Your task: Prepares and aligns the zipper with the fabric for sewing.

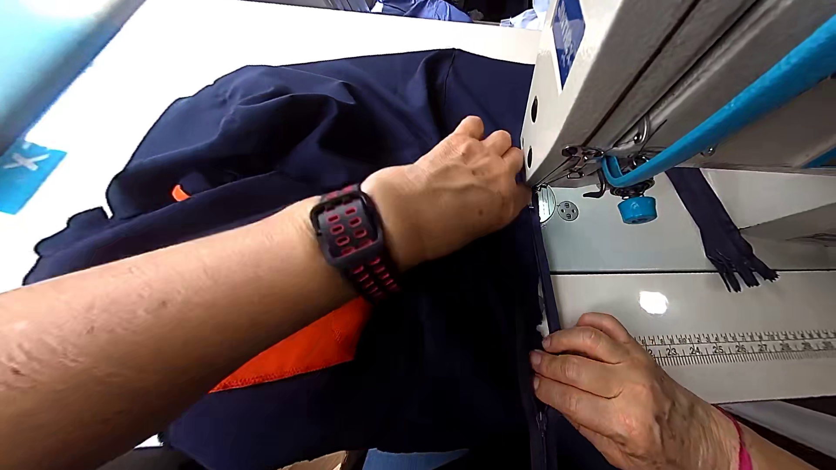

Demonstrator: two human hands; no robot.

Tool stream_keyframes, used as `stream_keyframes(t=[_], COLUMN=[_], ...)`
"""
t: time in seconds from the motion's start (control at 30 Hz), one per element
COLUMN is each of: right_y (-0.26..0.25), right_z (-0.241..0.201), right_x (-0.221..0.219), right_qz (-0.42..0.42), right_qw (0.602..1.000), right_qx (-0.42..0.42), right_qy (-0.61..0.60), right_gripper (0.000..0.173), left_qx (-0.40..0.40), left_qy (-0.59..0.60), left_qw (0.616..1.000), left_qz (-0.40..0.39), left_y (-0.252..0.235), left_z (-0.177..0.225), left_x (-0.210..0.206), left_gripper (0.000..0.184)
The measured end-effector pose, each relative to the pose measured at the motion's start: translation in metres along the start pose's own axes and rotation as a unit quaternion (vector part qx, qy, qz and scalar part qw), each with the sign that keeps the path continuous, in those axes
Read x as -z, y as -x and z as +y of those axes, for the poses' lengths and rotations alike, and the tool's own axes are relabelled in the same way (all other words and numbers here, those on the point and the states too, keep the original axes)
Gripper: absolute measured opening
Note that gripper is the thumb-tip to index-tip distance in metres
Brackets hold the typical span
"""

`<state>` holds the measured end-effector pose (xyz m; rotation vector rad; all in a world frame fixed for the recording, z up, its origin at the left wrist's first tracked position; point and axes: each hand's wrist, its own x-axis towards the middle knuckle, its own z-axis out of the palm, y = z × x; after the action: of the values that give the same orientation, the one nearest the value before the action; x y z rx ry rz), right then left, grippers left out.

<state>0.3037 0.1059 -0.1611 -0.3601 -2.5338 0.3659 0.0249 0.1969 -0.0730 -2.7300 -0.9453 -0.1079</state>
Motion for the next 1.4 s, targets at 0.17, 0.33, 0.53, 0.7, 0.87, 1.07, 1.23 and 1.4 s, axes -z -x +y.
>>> stream_keyframes(t=[0.17, 0.33, 0.53, 0.7, 0.87, 1.07, 1.23, 1.4], right_y=[0.004, 0.001, 0.004, 0.003, -0.002, 0.001, -0.002, -0.005], right_z=[0.0, 0.0, -0.004, -0.005, -0.001, 0.007, 0.005, 0.005], right_x=[-0.002, -0.003, -0.005, -0.002, 0.005, 0.003, 0.003, 0.006], right_qz=[0.011, 0.014, 0.022, 0.029, 0.034, 0.004, 0.001, -0.011], right_qw=[1.0, 1.0, 1.0, 1.0, 0.998, 0.999, 1.0, 0.999], right_qx=[-0.007, -0.005, -0.019, -0.001, 0.021, -0.013, -0.018, -0.022], right_qy=[-0.012, -0.011, -0.007, -0.002, 0.039, 0.031, 0.022, 0.021], right_gripper=[0.022, 0.024, 0.024, 0.023, 0.018, 0.024, 0.024, 0.023], left_qx=[-0.027, -0.021, 0.066, 0.049, -0.013, 0.004, -0.014, 0.054], left_qy=[0.087, 0.153, 0.169, 0.141, 0.212, 0.181, 0.122, 0.178], left_qw=[0.995, 0.976, 0.976, 0.983, 0.977, 0.974, 0.991, 0.971], left_qz=[0.03, 0.15, 0.119, 0.105, -0.034, -0.137, -0.059, -0.149], left_y=[0.022, 0.038, 0.044, 0.023, 0.008, 0.004, 0.002, 0.006], left_z=[0.072, 0.092, 0.09, 0.084, 0.047, 0.053, 0.063, 0.055], left_x=[0.019, -0.031, -0.035, -0.03, -0.016, -0.01, -0.012, -0.001], left_gripper=[0.026, 0.027, 0.026, 0.021, 0.019, 0.024, 0.005, 0.015])
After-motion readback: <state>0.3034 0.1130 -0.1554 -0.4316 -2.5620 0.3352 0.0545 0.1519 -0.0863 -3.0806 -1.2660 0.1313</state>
